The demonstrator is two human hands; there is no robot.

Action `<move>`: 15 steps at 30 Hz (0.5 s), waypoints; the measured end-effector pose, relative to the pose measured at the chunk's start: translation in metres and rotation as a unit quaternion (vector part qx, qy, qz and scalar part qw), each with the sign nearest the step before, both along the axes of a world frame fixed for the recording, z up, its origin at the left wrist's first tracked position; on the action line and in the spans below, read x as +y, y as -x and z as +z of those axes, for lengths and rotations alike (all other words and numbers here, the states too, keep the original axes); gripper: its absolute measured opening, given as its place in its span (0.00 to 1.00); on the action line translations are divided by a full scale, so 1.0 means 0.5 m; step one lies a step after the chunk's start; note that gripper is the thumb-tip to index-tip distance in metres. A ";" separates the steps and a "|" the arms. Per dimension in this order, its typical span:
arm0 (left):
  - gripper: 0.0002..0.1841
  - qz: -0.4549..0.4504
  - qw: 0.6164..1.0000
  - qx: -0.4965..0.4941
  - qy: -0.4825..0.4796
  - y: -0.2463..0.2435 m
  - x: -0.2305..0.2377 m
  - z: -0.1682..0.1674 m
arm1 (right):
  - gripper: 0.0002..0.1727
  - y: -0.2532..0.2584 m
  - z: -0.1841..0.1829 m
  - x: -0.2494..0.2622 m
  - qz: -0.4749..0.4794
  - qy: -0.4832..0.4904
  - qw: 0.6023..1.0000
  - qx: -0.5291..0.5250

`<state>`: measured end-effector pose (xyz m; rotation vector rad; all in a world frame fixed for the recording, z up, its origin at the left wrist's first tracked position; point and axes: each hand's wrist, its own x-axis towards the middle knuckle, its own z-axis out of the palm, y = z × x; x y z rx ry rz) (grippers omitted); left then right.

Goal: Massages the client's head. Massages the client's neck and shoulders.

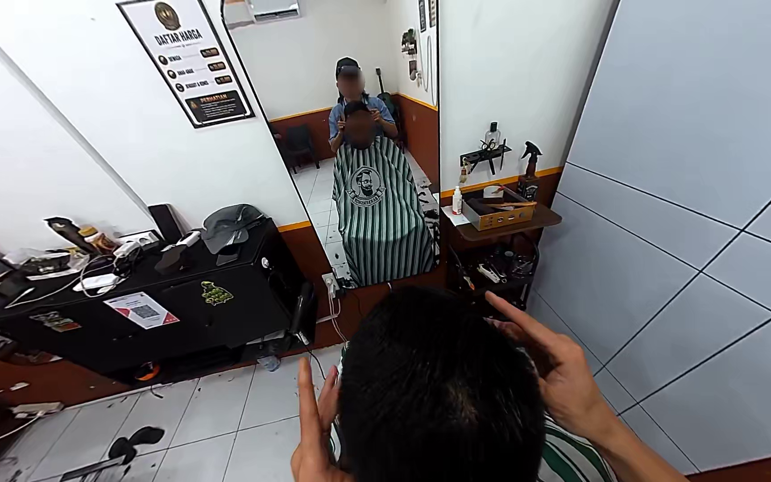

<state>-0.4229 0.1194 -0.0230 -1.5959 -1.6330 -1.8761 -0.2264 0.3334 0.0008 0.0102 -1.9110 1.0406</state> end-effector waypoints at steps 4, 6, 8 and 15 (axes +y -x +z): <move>0.55 -0.058 0.998 -0.022 0.011 -0.001 -0.020 0.002 | 0.52 -0.015 -0.006 0.000 0.034 0.011 0.999 0.000; 0.56 -0.062 0.998 -0.022 0.010 0.004 -0.025 0.013 | 0.57 -0.020 0.004 0.006 0.054 0.016 0.998 -0.006; 0.58 -0.082 0.996 -0.036 0.006 -0.001 -0.015 0.020 | 0.59 -0.016 -0.002 0.000 0.077 0.028 0.997 -0.011; 0.63 -0.104 0.992 -0.067 0.025 0.012 -0.018 0.012 | 0.63 -0.007 0.002 0.003 0.077 0.025 0.997 -0.015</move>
